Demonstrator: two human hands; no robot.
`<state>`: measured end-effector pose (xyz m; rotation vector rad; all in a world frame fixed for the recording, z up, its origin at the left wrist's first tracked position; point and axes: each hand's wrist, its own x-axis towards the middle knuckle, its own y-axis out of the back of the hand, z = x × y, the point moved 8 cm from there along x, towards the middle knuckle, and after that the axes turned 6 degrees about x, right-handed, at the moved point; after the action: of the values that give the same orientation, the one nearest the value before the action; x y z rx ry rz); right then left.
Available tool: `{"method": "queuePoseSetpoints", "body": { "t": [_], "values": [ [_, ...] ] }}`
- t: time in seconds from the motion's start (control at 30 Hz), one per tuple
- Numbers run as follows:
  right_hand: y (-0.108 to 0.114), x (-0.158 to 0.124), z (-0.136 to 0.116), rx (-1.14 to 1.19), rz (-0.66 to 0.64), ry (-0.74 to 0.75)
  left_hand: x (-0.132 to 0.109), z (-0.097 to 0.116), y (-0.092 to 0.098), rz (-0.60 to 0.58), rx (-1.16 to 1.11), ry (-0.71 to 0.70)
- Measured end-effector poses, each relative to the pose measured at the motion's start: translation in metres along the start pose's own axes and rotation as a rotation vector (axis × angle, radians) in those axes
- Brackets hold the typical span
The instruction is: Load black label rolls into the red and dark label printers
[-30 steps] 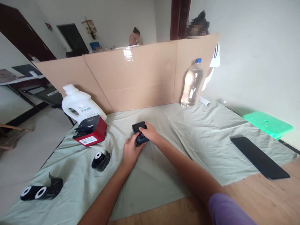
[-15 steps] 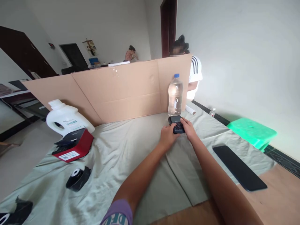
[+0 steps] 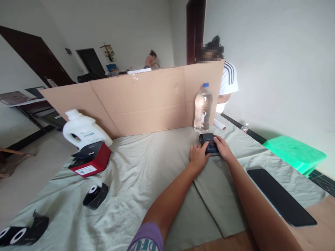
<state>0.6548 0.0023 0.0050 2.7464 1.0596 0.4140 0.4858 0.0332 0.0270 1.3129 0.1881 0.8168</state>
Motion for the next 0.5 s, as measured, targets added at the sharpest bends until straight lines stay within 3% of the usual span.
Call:
{"method": "queuePoseSetpoints", "body": {
  "t": [0.07,0.13,0.23,0.3,0.4,0.47,0.5],
  "values": [
    [0.004,-0.003,-0.013,-0.107,0.044,0.069,-0.02,-0.01,0.014,0.011,-0.029,-0.01],
    [0.0,-0.013,-0.039,-0.228,0.09,0.215,-0.047,-0.032,0.039,0.032,-0.054,0.014],
    [-0.038,-0.04,-0.09,-0.309,0.03,0.47,-0.098,-0.091,0.106,0.137,-0.069,0.094],
    [-0.088,-0.067,-0.121,-0.268,-0.104,0.576,-0.136,-0.147,0.169,0.285,-0.075,0.14],
    [-0.191,-0.116,-0.159,-0.119,-0.362,0.581,-0.204,-0.262,0.266,0.619,-0.038,0.379],
    [-0.273,-0.152,-0.178,-0.011,-0.559,0.497,-0.253,-0.345,0.31,0.822,-0.079,0.657],
    [-0.315,-0.171,-0.186,0.047,-0.657,0.45,-0.276,-0.385,0.319,0.887,-0.144,0.827]
  ]
}}
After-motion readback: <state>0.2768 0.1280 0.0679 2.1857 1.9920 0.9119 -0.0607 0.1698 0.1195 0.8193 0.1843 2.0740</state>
